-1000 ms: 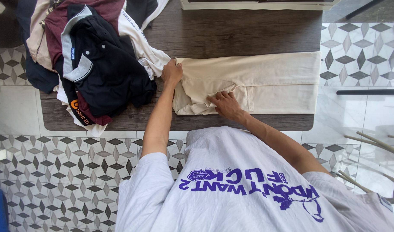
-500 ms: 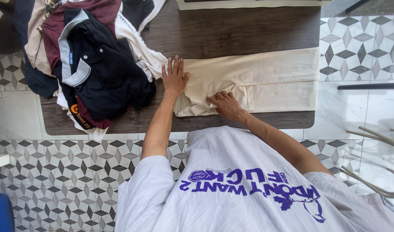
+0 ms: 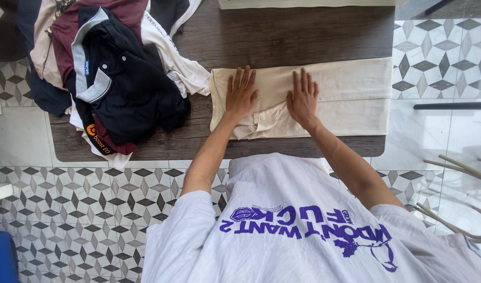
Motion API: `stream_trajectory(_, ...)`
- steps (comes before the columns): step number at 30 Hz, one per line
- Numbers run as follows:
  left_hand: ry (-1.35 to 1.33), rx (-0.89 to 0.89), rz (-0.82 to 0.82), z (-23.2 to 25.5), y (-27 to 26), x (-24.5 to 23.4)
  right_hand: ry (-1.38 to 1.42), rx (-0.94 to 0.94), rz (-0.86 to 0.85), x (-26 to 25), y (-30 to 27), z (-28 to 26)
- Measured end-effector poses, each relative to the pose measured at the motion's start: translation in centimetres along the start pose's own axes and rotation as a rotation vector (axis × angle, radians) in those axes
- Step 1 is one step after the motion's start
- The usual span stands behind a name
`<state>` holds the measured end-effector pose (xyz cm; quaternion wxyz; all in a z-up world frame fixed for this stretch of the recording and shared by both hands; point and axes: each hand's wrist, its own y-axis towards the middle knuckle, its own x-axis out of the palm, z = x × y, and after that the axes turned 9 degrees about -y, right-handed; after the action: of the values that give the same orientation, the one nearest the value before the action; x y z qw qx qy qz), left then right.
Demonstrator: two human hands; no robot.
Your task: The person picks up a light-colored shirt from a pile of clothes, spreads it flat on a table, and folds the sides and bottom inward until it is a compact rectangle.
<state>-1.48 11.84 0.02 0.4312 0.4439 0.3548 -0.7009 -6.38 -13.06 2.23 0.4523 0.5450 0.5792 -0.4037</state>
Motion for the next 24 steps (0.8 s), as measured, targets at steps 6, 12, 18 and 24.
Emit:
stream_trajectory(6,-0.011,-0.107,-0.066,-1.7,0.1,-0.4,-0.030,0.148,-0.141,-1.9,-0.2,2.0)
stream_trajectory(12,-0.011,-0.120,0.061,-2.4,-0.1,0.1,-0.001,0.098,-0.043,-0.9,0.1,4.2)
stream_trajectory(18,0.036,-0.164,0.070,-3.5,-2.5,-0.5,-0.068,0.168,-0.103,-0.2,0.3,6.3)
stream_trajectory(24,0.003,-0.194,-0.037,-5.0,-1.5,-0.7,-0.036,0.143,-0.109,-1.1,0.5,6.2)
